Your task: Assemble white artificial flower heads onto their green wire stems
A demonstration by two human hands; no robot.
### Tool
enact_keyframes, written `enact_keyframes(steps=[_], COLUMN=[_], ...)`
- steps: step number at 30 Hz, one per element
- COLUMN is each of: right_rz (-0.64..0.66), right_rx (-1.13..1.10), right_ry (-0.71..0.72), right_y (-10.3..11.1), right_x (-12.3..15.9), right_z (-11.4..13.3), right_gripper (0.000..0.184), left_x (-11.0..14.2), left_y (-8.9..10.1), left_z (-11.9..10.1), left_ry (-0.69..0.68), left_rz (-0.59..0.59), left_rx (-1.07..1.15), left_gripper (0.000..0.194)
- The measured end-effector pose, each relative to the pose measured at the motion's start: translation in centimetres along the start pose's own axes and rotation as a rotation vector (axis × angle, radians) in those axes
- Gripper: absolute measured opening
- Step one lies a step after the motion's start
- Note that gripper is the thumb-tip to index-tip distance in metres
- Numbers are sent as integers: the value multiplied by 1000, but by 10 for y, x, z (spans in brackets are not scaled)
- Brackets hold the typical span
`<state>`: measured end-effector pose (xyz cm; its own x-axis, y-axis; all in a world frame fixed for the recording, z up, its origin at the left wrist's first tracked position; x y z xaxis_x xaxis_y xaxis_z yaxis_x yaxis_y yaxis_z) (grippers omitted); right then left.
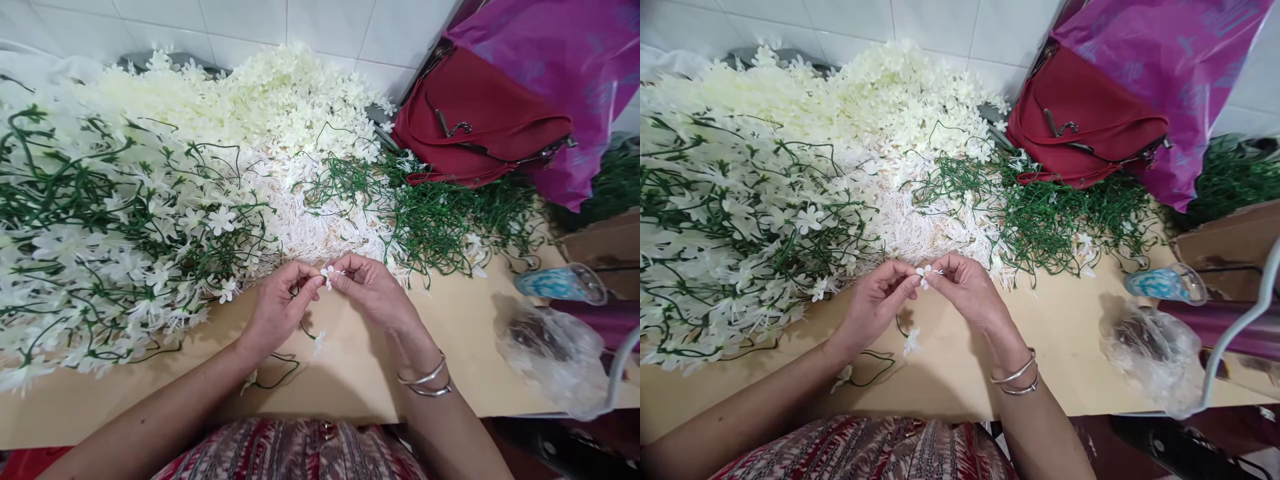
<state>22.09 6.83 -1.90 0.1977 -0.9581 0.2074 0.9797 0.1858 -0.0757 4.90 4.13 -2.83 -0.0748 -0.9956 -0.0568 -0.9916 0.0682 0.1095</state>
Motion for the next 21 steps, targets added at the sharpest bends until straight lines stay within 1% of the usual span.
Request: enact_keyframes(steps=[4,7,10,17,21], right_rz=[18,34,29,24,14], right_rx=[-6,-40,-31,-19,-41], right_ry=[-29,-45,-47,-50,-42], right_y=[1,1,1,0,0], right_x=[0,0,0,0,-1], right_z=[0,0,1,-2,-5], right_gripper=[33,34,34,34,32], left_x=[0,0,-1,-1,0], left_y=[0,0,-1,-2,-3], left_z=[2,3,3,2,4], left_ry=[-16,-2,4,-32,-9], left_rz=[1,-4,-1,5,3], left_rx=[-38,-41,-39,-58,-53], left_gripper=[17,17,16,15,17])
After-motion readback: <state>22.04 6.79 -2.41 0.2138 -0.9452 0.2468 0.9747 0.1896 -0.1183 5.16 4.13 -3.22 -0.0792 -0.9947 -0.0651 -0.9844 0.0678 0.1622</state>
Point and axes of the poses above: each hand's wrist, its own x-axis away from the middle knuckle, its own y-axis out of the back of the hand, z = x × y, the point moved 4 cm from there along -x, towards the middle knuckle, and after that the axes turned 4 degrees about -z, right-handed, at the moved point
